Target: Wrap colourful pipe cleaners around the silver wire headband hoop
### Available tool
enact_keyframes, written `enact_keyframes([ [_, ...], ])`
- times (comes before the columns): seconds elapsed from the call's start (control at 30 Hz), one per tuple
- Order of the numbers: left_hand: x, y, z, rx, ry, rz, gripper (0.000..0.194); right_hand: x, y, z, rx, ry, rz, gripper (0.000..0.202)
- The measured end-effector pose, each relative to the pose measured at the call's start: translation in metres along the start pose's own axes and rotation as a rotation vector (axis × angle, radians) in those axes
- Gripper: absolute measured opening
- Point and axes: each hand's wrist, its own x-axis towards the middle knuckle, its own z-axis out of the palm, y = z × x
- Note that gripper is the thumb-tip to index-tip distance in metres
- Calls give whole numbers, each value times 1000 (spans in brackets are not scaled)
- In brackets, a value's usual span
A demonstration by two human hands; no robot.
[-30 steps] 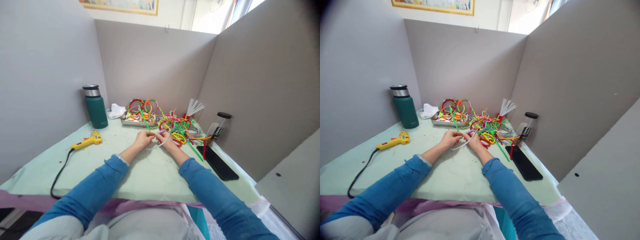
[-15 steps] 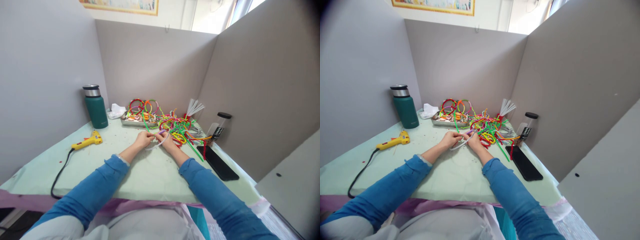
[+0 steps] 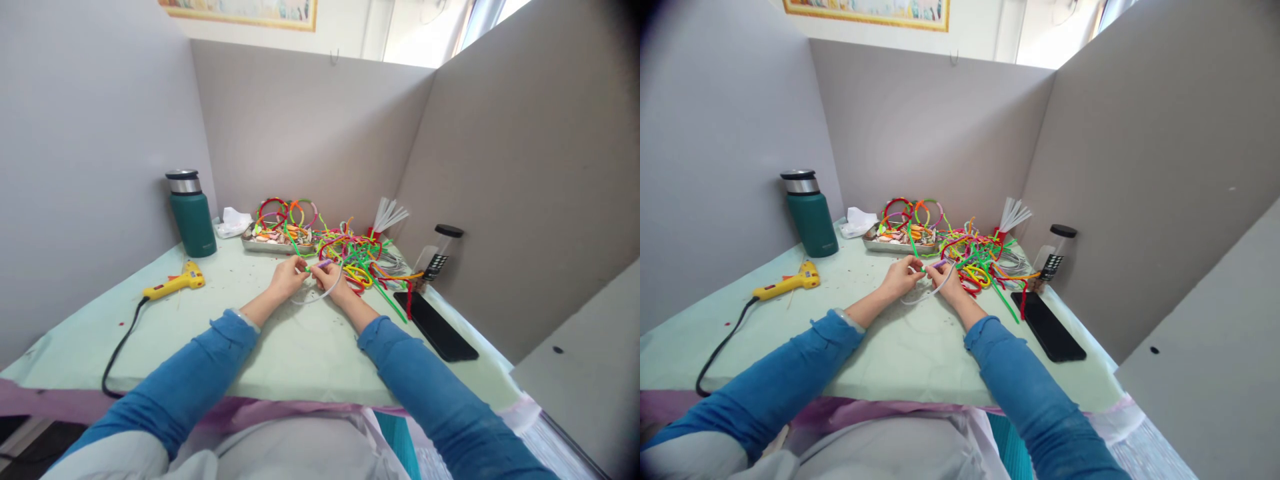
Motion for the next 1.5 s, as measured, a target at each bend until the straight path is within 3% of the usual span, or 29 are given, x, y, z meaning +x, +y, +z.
enact_keyframes([
  [0.13,0,1,0,5,-11,3,17,1,2,0,-1,11,-14,38],
  [0.57,3,-1,-2,207,-6,114,19,-1,-2,1,13,25,-12,38],
  [0.83,1,2,-3,213,-41,153,20,-2,-3,0,-7,16,-22,37],
  [1.27,-2,5,-5,137,-110,33,25,-2,-2,0,-15,-1,-23,36],
  [1.5,1,-1,-1,-151,-162,-170,21,0,2,0,-19,7,-19,34],
])
